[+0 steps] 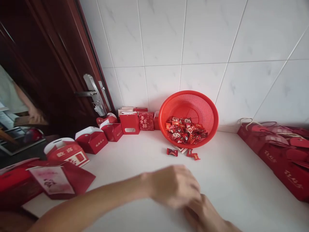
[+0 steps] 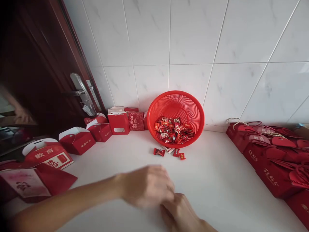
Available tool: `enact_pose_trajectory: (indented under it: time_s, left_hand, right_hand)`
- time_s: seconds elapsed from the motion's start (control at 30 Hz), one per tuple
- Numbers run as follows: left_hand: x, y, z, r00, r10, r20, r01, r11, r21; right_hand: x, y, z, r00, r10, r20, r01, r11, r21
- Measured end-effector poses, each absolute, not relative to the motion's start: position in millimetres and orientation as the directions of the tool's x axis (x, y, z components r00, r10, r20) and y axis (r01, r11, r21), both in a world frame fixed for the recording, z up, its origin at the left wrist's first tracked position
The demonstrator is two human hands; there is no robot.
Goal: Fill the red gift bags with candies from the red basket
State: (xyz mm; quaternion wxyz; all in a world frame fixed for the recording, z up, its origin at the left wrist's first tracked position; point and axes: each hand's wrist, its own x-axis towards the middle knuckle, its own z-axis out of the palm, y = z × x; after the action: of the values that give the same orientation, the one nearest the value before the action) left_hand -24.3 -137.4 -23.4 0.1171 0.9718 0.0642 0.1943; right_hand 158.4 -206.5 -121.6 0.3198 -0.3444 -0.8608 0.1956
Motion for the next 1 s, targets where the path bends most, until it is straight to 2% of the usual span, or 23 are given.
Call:
enact_pose_trajectory:
  time_s: [0.03,0.07,0.17,0.27,0.3,0.5,0.7,1.0]
  left_hand:
    - [-34.1,-119.3,-8.2,0.918,0.171,0.359,0.085,-0.966,0.242]
    - [-44.5,-101.0,5.0,0.898,0.231,0.374,0.152,-0.962,0.229]
    - [-76.3,-48.7,30.2,0.789,0.511,0.341,0.466,-0.859,0.209]
    - [-104.0,-2.4,41.7,0.512,0.805,0.298,0.812,-0.567,0.138]
    - [-111.8,11.4,45.0,0.443,0.841,0.312,0.857,-0.499,0.129]
    - [-135.4,66.1,57.3,0.148,0.921,0.361,0.971,-0.204,0.122]
    - [-116.2,80.6,42.5,0.173,0.933,0.314,0.977,-0.204,0.065]
    - [-104.7,99.5,46.9,0.106,0.957,0.269,0.994,-0.101,-0.031]
  right_hand:
    - [159.9,-206.1,-119.5,-0.551,0.722,0.418,0.47,0.683,-0.559]
    - [160.8,-205.8,-117.6,-0.547,0.723,0.423,0.473,0.683,-0.556]
    - [160.4,-205.3,-114.3,-0.555,0.7,0.448,0.46,0.708,-0.536]
    - [158.0,-205.0,-113.5,-0.561,0.69,0.457,0.441,0.717,-0.54]
    - [157.4,-204.9,-113.5,-0.558,0.693,0.456,0.437,0.713,-0.548]
    - [157.0,-203.3,-117.0,-0.544,0.7,0.464,0.436,0.707,-0.556]
    - [156.2,-202.7,-118.9,-0.535,0.707,0.462,0.436,0.7,-0.565]
    - [154.6,-196.2,-134.1,-0.526,0.686,0.502,0.423,0.723,-0.546]
